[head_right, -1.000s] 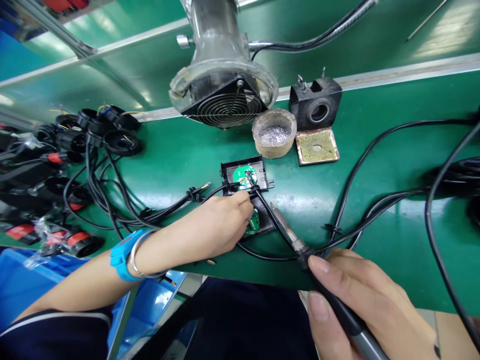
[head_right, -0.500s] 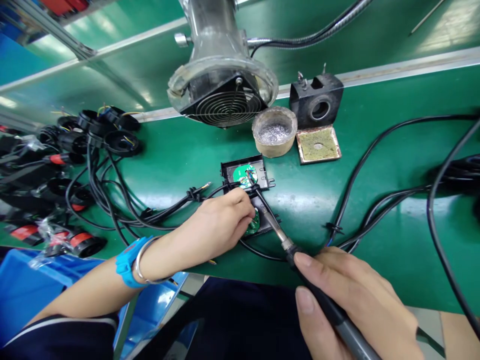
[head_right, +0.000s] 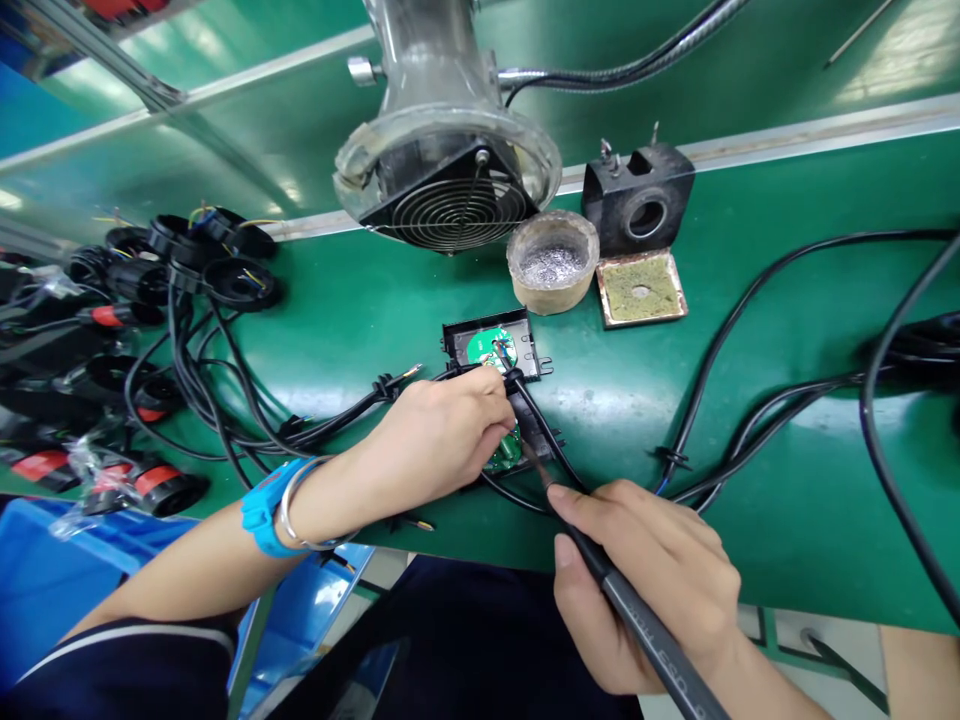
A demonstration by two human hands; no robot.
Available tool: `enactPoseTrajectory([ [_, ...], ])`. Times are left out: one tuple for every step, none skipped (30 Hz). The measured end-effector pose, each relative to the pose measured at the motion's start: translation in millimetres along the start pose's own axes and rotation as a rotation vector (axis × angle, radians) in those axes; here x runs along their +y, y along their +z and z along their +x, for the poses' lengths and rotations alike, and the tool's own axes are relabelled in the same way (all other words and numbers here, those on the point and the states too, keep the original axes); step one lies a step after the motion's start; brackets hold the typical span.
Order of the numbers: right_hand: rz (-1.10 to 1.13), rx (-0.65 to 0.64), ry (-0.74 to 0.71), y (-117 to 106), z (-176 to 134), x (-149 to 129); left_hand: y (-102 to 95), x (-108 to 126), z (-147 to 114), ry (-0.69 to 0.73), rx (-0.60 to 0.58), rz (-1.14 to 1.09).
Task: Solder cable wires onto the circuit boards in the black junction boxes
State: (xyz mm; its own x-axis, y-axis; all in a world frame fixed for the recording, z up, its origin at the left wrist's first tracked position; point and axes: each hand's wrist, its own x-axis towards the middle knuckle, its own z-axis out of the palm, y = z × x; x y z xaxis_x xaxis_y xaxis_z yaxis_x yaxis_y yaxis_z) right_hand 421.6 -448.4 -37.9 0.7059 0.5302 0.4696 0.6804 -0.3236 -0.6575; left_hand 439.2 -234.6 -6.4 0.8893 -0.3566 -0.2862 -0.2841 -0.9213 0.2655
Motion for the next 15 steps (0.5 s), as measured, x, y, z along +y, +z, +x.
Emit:
enactPoseTrajectory([
  [0.003, -0.007, 0.003, -0.2, 1.0, 0.2, 1.1, -0.7, -0.7, -0.002, 0.012, -0.016],
  [0.006, -0.013, 0.006, -0.6, 2.0, 0.4, 2.1, -1.3, -1.3, -0.003, 0.024, -0.026],
  [0.01, -0.014, 0.008, -1.1, 2.9, 0.5, 2.8, -1.7, -1.6, -0.003, 0.034, -0.03],
  [0.015, -0.015, 0.013, -1.7, 3.5, 0.8, 3.3, -2.1, -1.7, -0.003, 0.04, -0.028],
  [0.022, -0.015, 0.017, -2.2, 3.8, 1.0, 3.4, -2.4, -1.4, 0.0, 0.04, -0.023],
  [0.032, -0.019, 0.018, -2.7, 3.8, 1.4, 3.3, -2.6, -0.9, 0.006, 0.036, -0.015],
  [0.043, -0.019, 0.015, -3.0, 3.5, 1.9, 3.1, -2.7, -0.1, 0.016, 0.031, -0.008],
  [0.052, -0.018, 0.016, -3.3, 2.9, 2.4, 2.7, -2.7, 0.8, 0.029, 0.026, -0.002],
  [0.06, -0.019, 0.02, -3.5, 2.2, 2.9, 2.3, -2.5, 1.7, 0.042, 0.022, 0.005],
  [0.065, -0.019, 0.026, -3.7, 1.5, 3.4, 2.0, -2.1, 2.6, 0.052, 0.018, 0.012],
  [0.068, -0.019, 0.033, -3.8, 0.9, 3.9, 1.7, -1.6, 3.3, 0.058, 0.014, 0.02],
  [0.068, -0.018, 0.042, -3.8, 0.4, 4.2, 1.5, -0.8, 3.8, 0.057, 0.01, 0.029],
  [0.069, -0.016, 0.043, -3.8, 0.0, 4.5, 1.4, 0.1, 4.1, 0.052, 0.005, 0.04],
  [0.07, -0.012, 0.039, -3.8, -0.2, 4.6, 1.5, 0.9, 4.2, 0.045, -0.002, 0.051],
  [0.073, -0.01, 0.034, -3.7, -0.2, 4.8, 1.7, 1.8, 4.0, 0.038, -0.009, 0.06],
])
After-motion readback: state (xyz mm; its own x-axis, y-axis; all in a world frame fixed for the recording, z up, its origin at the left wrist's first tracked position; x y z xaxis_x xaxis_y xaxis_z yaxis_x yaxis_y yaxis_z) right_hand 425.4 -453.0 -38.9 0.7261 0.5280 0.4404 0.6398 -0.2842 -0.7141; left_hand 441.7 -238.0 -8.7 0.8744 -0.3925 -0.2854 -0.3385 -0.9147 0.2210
